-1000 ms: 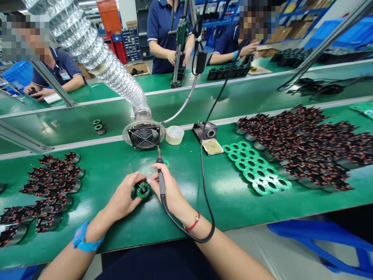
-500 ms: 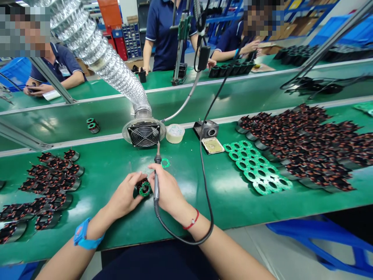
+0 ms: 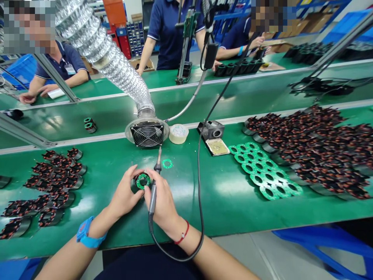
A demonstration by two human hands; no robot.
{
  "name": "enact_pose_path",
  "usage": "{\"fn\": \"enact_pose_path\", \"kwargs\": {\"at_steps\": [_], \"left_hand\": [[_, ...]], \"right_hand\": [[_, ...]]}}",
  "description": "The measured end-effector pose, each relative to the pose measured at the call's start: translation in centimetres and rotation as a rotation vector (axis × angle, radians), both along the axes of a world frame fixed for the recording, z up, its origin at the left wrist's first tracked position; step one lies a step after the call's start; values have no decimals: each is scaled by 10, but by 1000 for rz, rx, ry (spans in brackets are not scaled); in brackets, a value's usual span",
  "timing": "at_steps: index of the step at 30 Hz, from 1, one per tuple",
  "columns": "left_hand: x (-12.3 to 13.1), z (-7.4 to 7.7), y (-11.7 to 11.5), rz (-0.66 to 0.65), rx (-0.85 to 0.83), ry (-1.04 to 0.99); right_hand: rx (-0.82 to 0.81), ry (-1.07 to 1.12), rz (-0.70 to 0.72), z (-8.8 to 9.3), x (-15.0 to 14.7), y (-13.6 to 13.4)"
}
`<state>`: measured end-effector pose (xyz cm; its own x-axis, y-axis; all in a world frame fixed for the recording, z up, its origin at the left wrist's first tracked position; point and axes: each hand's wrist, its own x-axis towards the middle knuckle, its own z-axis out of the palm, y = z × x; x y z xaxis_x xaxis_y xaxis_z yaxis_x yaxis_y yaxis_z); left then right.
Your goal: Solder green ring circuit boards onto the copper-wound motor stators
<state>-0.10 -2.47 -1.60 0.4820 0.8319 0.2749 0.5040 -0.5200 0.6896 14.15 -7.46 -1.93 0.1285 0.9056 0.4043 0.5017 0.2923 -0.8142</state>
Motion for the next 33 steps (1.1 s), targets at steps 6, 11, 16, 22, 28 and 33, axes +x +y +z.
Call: {"fn": "enact_pose_path", "kwargs": {"at_steps": [6,11,16,22,28,33], "left_hand": [[-1,1,0,-24,-21,-18],[-3,1,2,-39,-17,-16],[-3,1,1,-49,-8,-58],[-1,0,1,-45,-30,-70],[5,3,-5,75,-52,-89],[9,2,-6,102,-17,-80]], "right_hand": [[69,-98,-12,9,7,6],[79,-292,103,17,16,9],[29,-114,113,12,15,9],[40,-153,120,11,10,8],[114,-81,60,5,2,6],[65,-51,22,-2,-4,9]]}}
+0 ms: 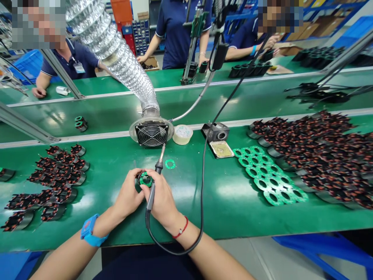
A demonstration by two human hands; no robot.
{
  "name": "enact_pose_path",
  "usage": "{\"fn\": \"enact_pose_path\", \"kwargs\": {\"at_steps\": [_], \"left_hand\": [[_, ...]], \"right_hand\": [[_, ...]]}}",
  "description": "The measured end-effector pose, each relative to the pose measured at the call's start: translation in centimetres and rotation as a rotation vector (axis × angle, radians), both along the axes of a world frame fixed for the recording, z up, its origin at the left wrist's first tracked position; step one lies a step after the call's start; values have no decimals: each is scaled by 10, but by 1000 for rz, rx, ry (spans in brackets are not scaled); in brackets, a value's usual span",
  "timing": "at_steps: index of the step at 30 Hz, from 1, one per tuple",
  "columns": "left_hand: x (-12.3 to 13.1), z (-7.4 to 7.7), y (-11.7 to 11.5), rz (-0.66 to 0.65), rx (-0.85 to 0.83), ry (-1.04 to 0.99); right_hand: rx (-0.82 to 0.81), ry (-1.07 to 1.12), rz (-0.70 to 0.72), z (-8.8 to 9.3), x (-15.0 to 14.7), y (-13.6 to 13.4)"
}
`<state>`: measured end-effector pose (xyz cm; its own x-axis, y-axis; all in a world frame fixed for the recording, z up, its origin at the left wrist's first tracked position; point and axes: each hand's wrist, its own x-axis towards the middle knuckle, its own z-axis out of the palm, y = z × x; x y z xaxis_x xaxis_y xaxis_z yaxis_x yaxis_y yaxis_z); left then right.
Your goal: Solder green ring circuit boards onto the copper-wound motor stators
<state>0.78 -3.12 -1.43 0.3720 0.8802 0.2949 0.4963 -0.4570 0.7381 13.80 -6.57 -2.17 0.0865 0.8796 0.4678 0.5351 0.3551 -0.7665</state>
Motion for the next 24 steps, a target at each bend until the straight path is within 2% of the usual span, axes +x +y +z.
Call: {"fn": "enact_pose_path", "kwargs": {"at_steps": [6,13,16,20,24], "left_hand": [[0,-1,1,-51,11,-23],[-4,0,6,-92,43,24],[-4,0,8,-113,2,32],[-2,0,9,-27,-191,-23],[-9,-6,24,148,-309,-181]], "right_hand": [[75,-82,62,2,7,6],[32,-222,96,11,15,11],[12,-281,102,12,15,10],[-10,-366,98,18,32,19],[-19,-436,-67,24,79,51]]}}
